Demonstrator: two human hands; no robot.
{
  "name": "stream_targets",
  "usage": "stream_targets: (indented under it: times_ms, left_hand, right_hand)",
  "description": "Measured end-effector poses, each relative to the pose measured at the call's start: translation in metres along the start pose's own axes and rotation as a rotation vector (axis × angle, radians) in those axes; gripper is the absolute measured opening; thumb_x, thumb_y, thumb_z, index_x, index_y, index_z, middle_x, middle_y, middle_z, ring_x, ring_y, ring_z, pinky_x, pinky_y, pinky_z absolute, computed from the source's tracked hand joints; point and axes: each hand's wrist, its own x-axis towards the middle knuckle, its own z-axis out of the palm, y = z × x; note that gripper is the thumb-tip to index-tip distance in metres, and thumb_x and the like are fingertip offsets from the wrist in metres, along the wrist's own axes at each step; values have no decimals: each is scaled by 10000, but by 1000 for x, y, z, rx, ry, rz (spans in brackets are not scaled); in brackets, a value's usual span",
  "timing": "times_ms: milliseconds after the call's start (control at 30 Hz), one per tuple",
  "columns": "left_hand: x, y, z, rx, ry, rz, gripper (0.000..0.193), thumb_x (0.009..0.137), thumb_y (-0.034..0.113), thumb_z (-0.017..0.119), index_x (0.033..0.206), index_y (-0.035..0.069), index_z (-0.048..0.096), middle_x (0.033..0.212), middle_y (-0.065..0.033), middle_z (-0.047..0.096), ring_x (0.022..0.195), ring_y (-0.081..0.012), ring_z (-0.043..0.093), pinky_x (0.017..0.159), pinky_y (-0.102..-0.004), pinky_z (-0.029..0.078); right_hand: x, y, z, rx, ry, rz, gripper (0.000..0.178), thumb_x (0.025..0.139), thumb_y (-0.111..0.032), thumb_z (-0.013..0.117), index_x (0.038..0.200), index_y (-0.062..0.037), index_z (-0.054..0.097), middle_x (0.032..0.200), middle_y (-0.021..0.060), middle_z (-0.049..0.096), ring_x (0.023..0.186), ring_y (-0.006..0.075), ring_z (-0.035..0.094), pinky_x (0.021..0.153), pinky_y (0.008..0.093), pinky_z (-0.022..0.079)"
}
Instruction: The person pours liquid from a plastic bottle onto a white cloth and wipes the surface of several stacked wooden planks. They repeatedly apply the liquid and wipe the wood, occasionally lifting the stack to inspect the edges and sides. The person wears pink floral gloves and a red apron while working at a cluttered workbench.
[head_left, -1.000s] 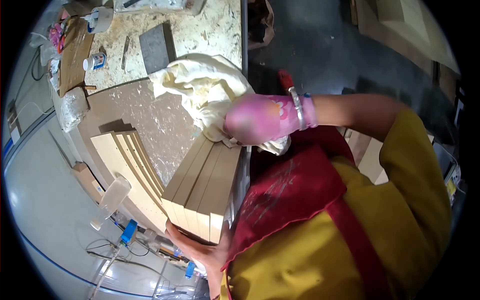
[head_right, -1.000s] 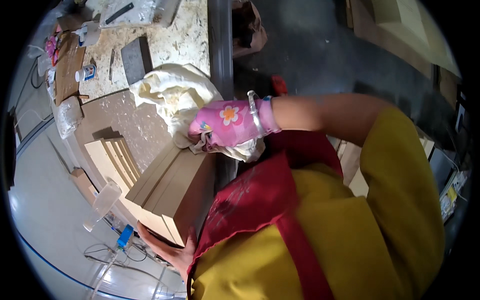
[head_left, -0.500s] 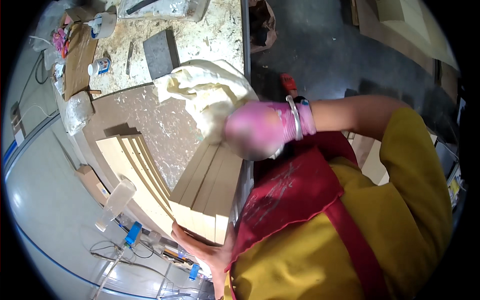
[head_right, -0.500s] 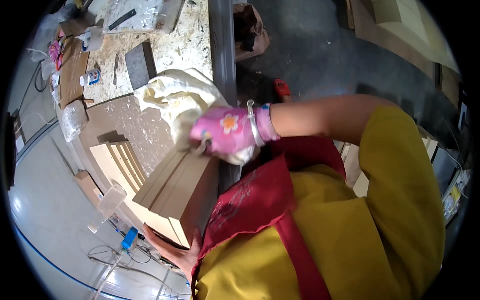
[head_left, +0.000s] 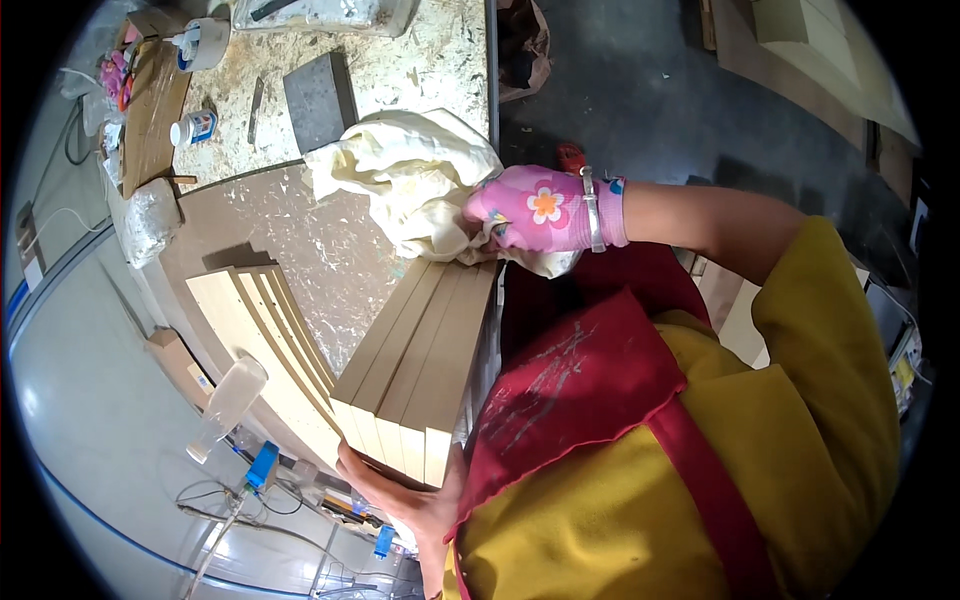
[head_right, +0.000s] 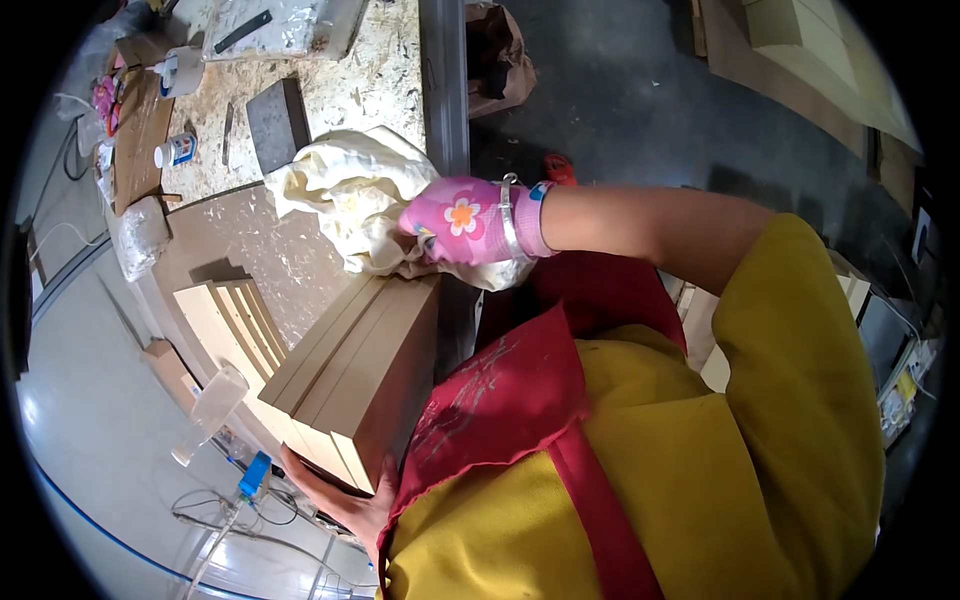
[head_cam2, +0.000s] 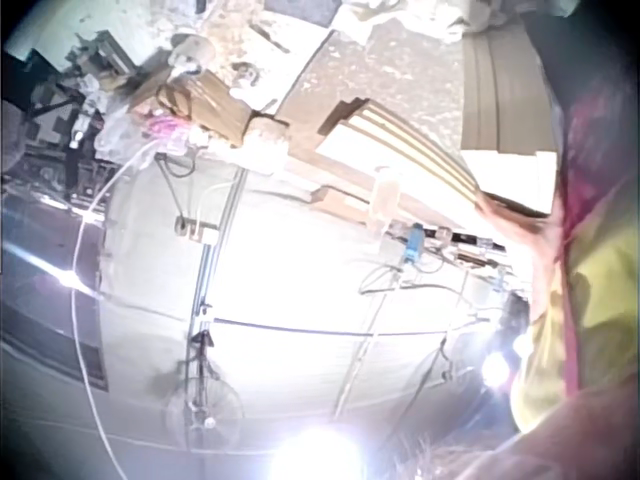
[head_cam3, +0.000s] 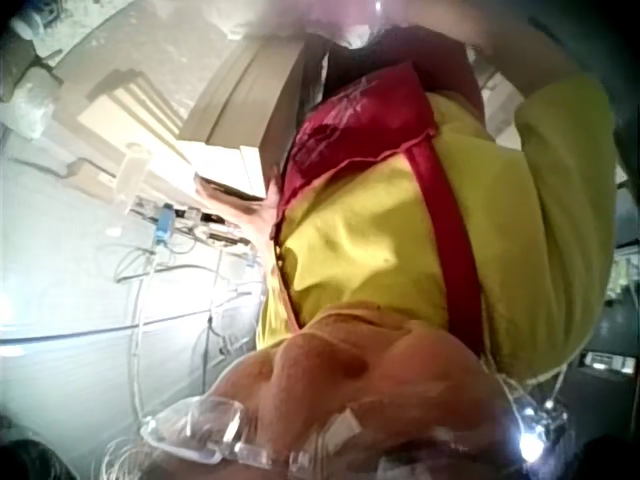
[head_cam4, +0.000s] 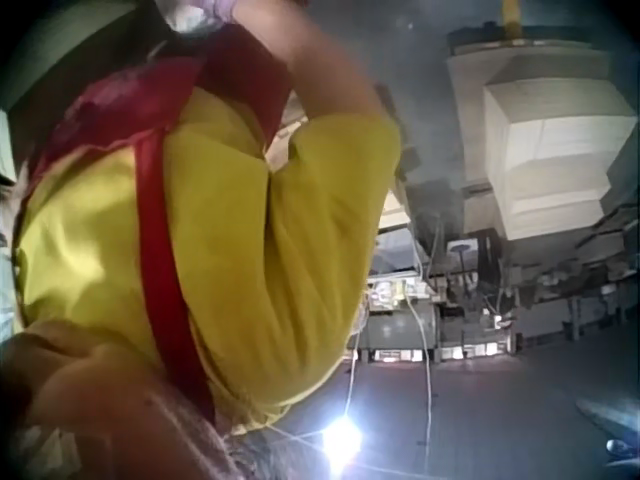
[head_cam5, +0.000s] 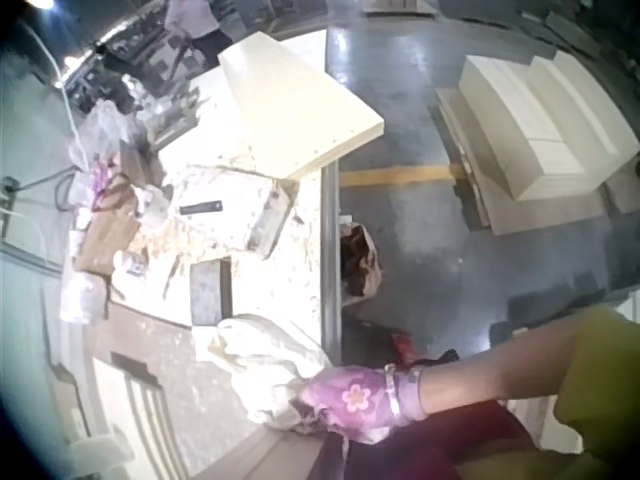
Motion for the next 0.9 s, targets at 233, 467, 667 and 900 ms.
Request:
stream_targets:
  times_ms: [233, 467, 667, 900]
  left_hand:
    - [2, 5, -5, 28, -28, 19, 1085, 585, 130, 821, 1472, 94, 197, 1461, -182, 261, 1339, -329, 267, 1100, -468, 188]
    - [-3, -2, 2, 22, 21, 32, 1083, 590, 186, 835, 1463, 63, 205, 1460, -177, 268, 1330, -325, 283, 1100, -455, 194]
    - [-4, -4, 5, 114, 63, 103, 1011, 571, 89, 792, 1401, -40, 230, 1333, -254, 316, 1184, -380, 384, 1003, -491, 310]
    - [7, -4, 1, 68, 2, 188, 1036, 540, 84, 799, 1397, -32, 229, 1234, -206, 358, 1135, -353, 385, 976, -463, 304]
  right_hand:
    - [-2, 2, 21, 420, -15, 103, 245, 755, -108, 607, 968, 14, 605, 852, 184, 630, 816, 305, 618, 726, 387, 485]
    - [6, -7, 27, -57, 18, -32, 343, 563, -94, 755, 855, -51, 581, 711, 112, 590, 673, 292, 622, 560, 381, 497]
    - [0, -22, 29, 99, 243, -230, 260, 688, -77, 653, 943, -49, 607, 802, 137, 636, 748, 290, 636, 626, 359, 499]
    - [-13, 23, 24, -105, 179, -12, 192, 687, -60, 642, 862, -31, 569, 817, 128, 639, 757, 269, 647, 666, 361, 520]
